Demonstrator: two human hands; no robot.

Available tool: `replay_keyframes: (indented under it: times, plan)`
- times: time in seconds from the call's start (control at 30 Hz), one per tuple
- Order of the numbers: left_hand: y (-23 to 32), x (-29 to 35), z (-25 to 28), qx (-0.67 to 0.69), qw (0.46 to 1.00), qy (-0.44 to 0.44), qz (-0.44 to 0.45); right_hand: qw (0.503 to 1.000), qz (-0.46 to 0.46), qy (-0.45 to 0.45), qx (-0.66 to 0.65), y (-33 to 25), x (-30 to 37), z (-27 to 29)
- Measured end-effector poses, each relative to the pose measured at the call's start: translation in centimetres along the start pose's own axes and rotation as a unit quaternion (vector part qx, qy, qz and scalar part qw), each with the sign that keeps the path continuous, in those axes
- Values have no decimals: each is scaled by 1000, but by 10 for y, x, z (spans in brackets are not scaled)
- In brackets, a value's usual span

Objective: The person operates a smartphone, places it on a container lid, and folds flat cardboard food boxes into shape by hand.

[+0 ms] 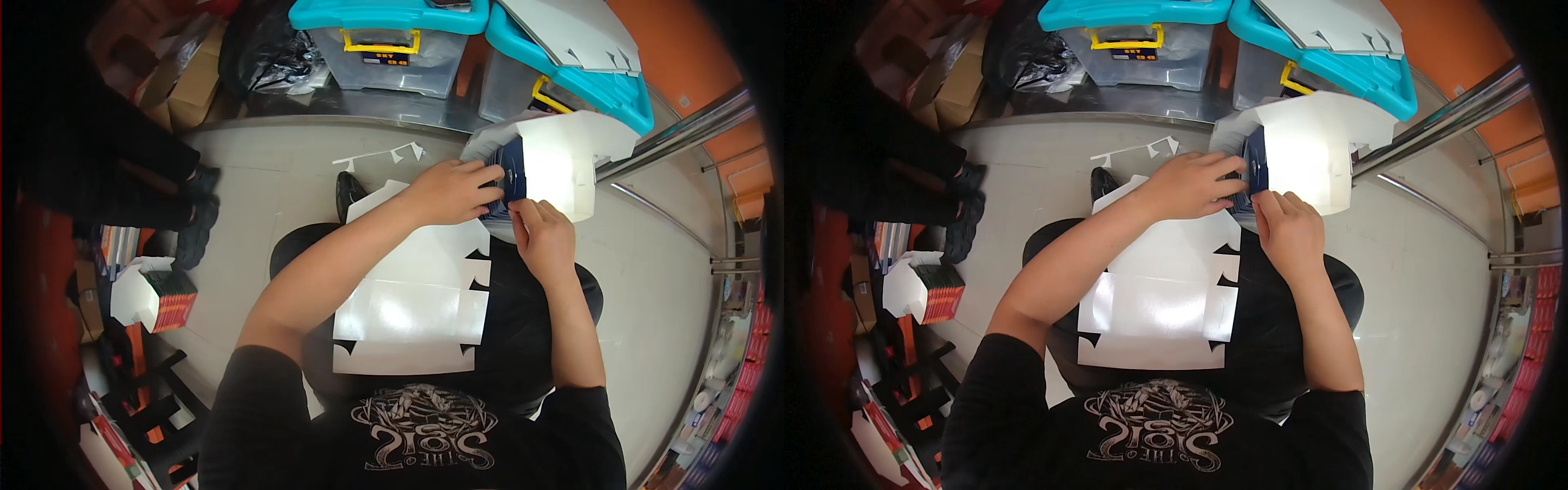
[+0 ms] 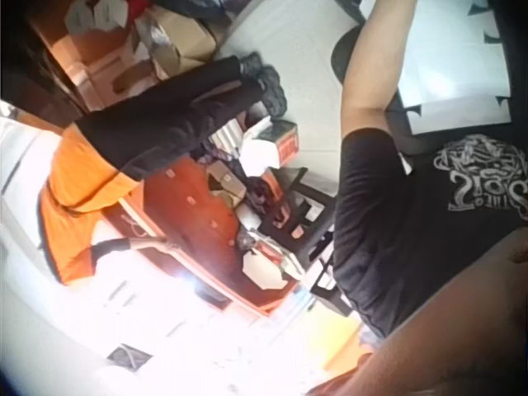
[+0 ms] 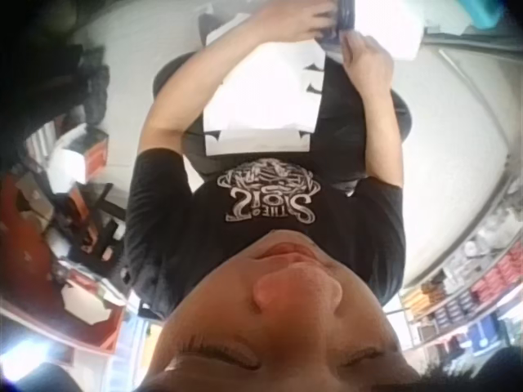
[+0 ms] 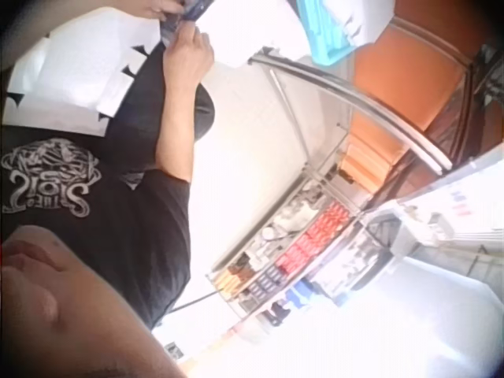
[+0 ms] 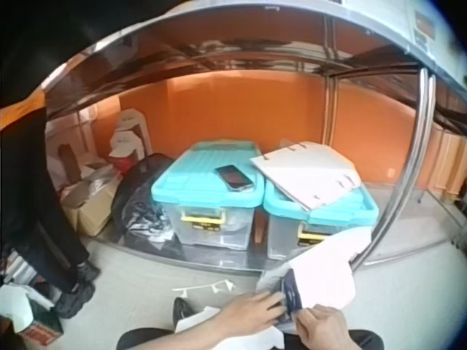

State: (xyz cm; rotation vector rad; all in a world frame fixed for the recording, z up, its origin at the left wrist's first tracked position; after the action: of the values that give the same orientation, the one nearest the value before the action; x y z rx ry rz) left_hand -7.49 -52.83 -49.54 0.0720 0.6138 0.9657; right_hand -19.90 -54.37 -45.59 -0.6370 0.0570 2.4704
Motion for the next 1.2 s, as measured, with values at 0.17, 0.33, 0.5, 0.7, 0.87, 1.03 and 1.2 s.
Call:
replay_keyframes:
  times: [0.17, 0.33, 0.5, 0.7, 0.87, 1.03, 1.2]
  plan:
    - [3, 4, 27, 11, 996, 91, -17, 996, 37, -54, -57, -6, -3, 3]
    - [-35, 3, 72, 48, 949, 294, 101, 990, -49, 52, -118, 0, -21, 41]
    - [-79, -1, 41, 111, 954, 242, 135, 974, -222, -15, -42, 32, -56, 0]
    - [-77, -2, 35, 177, 941, 251, 141, 968, -249, -22, 23, 28, -61, -24]
    - [-77, 3, 34, 184, 936, 272, 131, 977, -209, 35, 13, 21, -56, -29]
    - [-80, 5, 32, 182, 933, 268, 159, 975, -218, 22, 35, 20, -63, -35]
    - [-87, 7, 40, 185, 933, 259, 165, 973, -225, 17, 52, 13, -79, -35]
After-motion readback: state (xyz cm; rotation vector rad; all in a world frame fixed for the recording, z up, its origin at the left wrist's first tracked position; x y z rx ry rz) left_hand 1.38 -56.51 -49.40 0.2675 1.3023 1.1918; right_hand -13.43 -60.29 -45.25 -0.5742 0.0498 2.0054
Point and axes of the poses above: each hand's wrist, its own x-axis away from the middle knuckle, its own z-axis out of the back of the hand, y = z × x, the point moved 10 cm from there along -x, towards the middle knuckle, and after that the axes turned 5 degrees about x, right-handed, at the moved point
